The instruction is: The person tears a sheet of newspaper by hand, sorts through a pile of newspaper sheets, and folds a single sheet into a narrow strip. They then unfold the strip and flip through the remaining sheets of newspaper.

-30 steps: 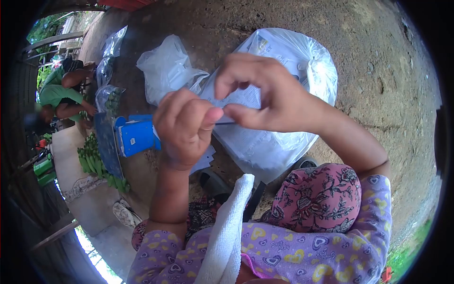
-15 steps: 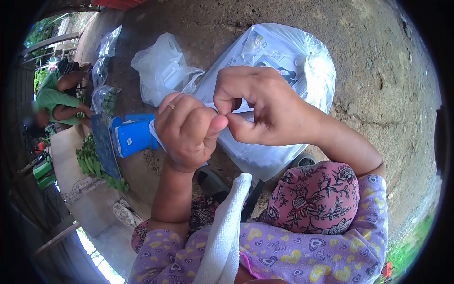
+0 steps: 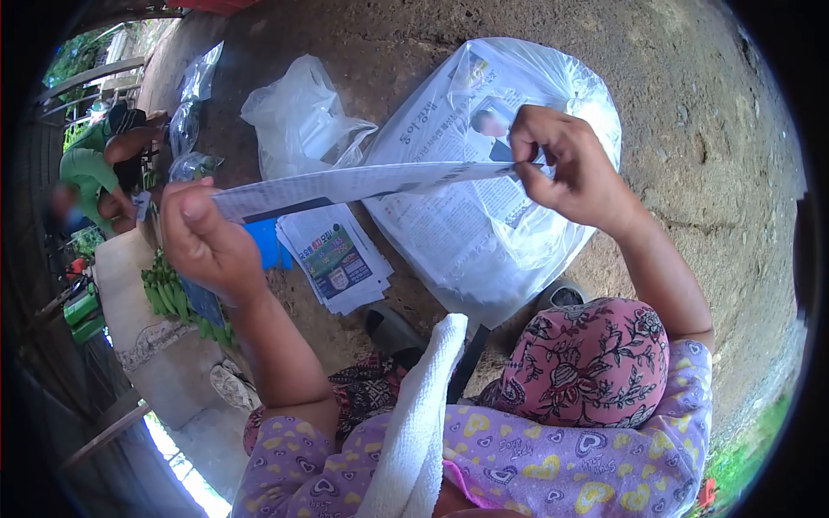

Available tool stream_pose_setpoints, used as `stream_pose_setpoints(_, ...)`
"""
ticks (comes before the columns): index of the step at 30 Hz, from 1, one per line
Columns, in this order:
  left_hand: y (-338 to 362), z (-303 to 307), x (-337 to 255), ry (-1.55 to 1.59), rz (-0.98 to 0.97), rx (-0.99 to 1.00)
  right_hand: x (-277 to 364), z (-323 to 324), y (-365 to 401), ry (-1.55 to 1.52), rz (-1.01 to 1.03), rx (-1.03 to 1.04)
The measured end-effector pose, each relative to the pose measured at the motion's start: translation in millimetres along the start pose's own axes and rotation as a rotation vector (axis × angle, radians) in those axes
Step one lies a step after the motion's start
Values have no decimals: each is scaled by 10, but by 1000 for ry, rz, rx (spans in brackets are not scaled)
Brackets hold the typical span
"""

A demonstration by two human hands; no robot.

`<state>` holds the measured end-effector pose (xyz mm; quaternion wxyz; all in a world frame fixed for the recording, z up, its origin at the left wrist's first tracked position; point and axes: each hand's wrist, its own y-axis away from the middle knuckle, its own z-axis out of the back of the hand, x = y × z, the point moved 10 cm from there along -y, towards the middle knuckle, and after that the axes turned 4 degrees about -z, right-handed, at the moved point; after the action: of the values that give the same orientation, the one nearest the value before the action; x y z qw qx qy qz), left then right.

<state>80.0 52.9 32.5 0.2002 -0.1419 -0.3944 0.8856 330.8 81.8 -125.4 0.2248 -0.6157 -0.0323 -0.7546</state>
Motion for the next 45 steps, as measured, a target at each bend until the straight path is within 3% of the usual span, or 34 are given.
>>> stream_pose_setpoints(3, 35, -15, 68, -18, 37, 43, -185, 96, 62, 52, -71, -5)
stream_pose_setpoints(5, 186, 189, 490, 20, 306, -81, -435, 211, 122, 129, -122, -44)
stream_pose_setpoints(6, 271, 264, 666, 42, 438, -142, -600, 336, 168, 317, -109, -126)
stream_pose_setpoints(8, 287, 248, 797, 352, 710, -322, -1429, 490, 412, 278, -362, -108)
stream_pose_setpoints(9, 331, 179, 838, 508, 839, -416, -1717, 397, 564, 18, -432, -103)
stream_pose_setpoints(11, 551, -164, 922, 607, 1029, -322, -1788, 66, 756, -353, -591, -28)
stream_pose_setpoints(13, 976, -652, 962, 701, 1204, -225, -1631, -313, 846, -412, -522, 125)
stream_pose_setpoints(16, 2086, -1474, 1016, 823, 1462, -76, -1696, -1108, 1158, -892, -703, 289)
stream_pose_setpoints(18, 3018, -1789, 1065, 798, 1672, -89, -1545, -1359, 1205, -1324, -780, 238)
stream_pose_setpoints(20, 3658, -1912, 900, 770, 1747, 5, -1612, -1448, 1297, -1490, -832, 170)
stream_pose_setpoints(22, 3864, -1804, 650, 546, 1829, 322, -1934, -1470, 1498, -1308, -951, 55)
stream_pose_setpoints(23, 3839, -1747, 569, 439, 1795, 416, -2088, -1437, 1590, -1214, -1004, -5)
stream_pose_setpoints(26, 3434, -1606, 671, -39, 1093, 311, -2163, -1313, 1652, -1053, -1090, -147)
stream_pose_setpoints(30, 2742, -2009, 204, 442, 798, 544, -2289, -1146, 1552, -1010, -963, -294)
stream_pose_setpoints(33, 2680, -2384, -372, 902, 1107, 601, -2311, -1031, 1370, -596, -900, -228)
stream_pose_setpoints(36, 2578, -2705, -628, 944, 1007, 576, -1934, -832, 1044, -327, -512, -294)
stream_pose_setpoints(40, 2364, -2924, -639, 872, 999, 714, -2014, -874, 906, -603, -592, -287)
stream_pose_setpoints(42, 2350, -2930, -629, 978, 1145, 699, -2023, -801, 846, -703, -602, -311)
stream_pose_setpoints(45, 2491, -2934, -548, 901, 1316, 811, -2020, -720, 765, -667, -669, -254)
